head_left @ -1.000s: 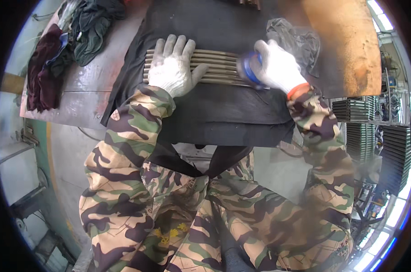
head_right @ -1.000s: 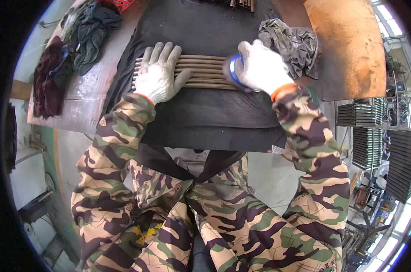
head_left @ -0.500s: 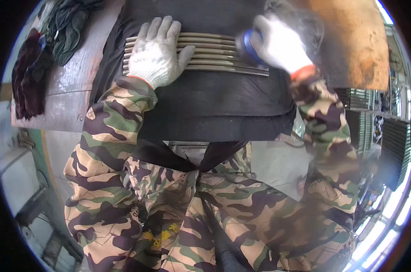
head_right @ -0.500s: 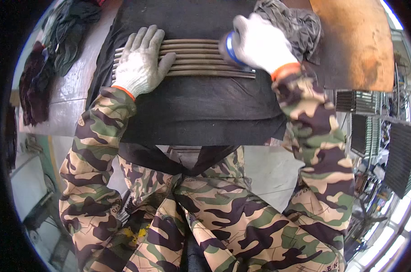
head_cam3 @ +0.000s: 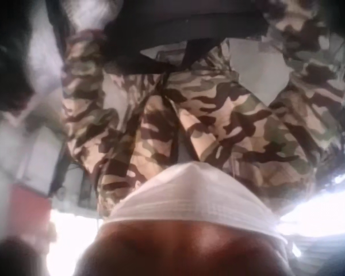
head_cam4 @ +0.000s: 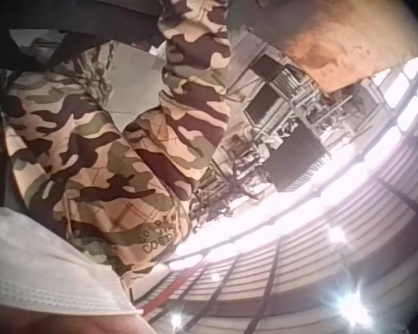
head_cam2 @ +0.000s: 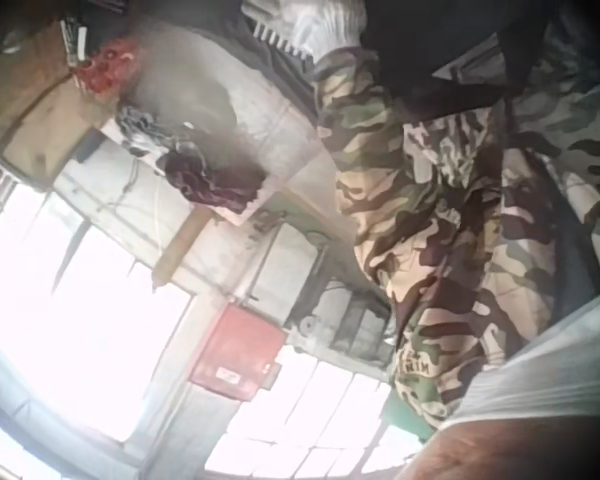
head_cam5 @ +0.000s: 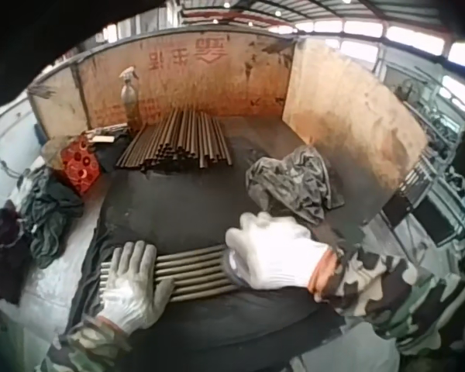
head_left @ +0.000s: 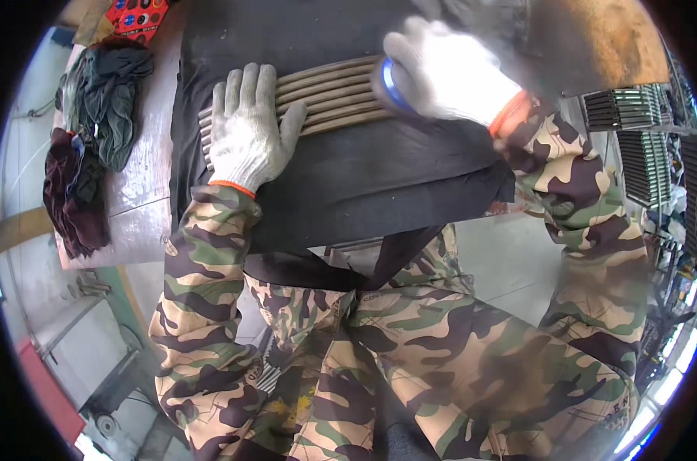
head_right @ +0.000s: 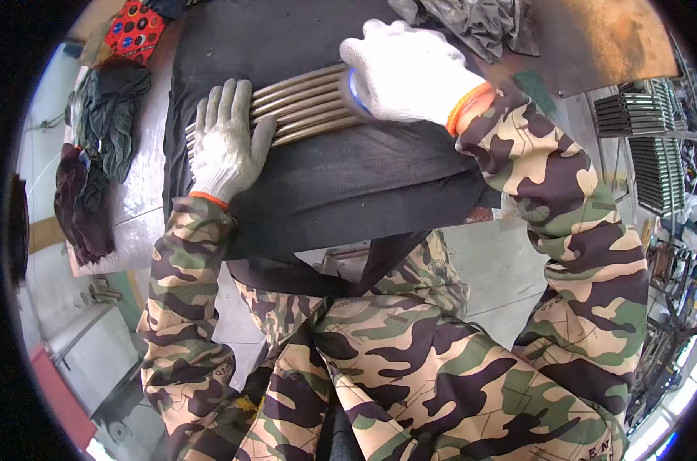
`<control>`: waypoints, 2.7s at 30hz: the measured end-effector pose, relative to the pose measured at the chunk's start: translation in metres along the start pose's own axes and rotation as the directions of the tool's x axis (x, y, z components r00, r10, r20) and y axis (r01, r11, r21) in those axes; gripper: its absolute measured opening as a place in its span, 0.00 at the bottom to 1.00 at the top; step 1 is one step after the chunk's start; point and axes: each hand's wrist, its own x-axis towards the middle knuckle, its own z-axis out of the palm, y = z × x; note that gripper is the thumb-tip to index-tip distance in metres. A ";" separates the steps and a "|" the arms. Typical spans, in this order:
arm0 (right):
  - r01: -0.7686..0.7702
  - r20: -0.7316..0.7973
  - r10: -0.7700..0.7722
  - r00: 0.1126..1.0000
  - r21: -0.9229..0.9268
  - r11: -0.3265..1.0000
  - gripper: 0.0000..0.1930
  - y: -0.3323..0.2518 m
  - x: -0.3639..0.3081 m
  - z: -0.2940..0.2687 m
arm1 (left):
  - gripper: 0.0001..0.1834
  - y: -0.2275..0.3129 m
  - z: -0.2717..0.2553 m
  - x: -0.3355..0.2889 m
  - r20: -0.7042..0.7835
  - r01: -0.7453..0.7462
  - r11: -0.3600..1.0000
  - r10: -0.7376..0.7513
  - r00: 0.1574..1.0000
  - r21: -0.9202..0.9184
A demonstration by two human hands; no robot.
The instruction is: Cleaning a bundle of metal rods using an abrasive pad
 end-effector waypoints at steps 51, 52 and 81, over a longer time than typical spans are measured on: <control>-0.049 0.113 0.045 0.993 0.032 0.998 0.14 0.011 0.039 -0.020 | 0.38 0.000 -0.007 -0.004 -0.030 -0.079 0.995 0.081 0.996 0.055; -0.066 0.142 0.064 0.988 0.007 0.998 0.15 0.014 0.032 -0.018 | 0.38 0.005 0.004 0.000 -0.035 -0.098 0.995 0.099 0.994 0.031; 0.265 -0.134 -0.251 0.959 0.104 0.959 0.10 0.013 0.019 0.002 | 0.34 -0.018 -0.012 0.006 -0.214 -0.126 0.992 0.126 0.969 0.014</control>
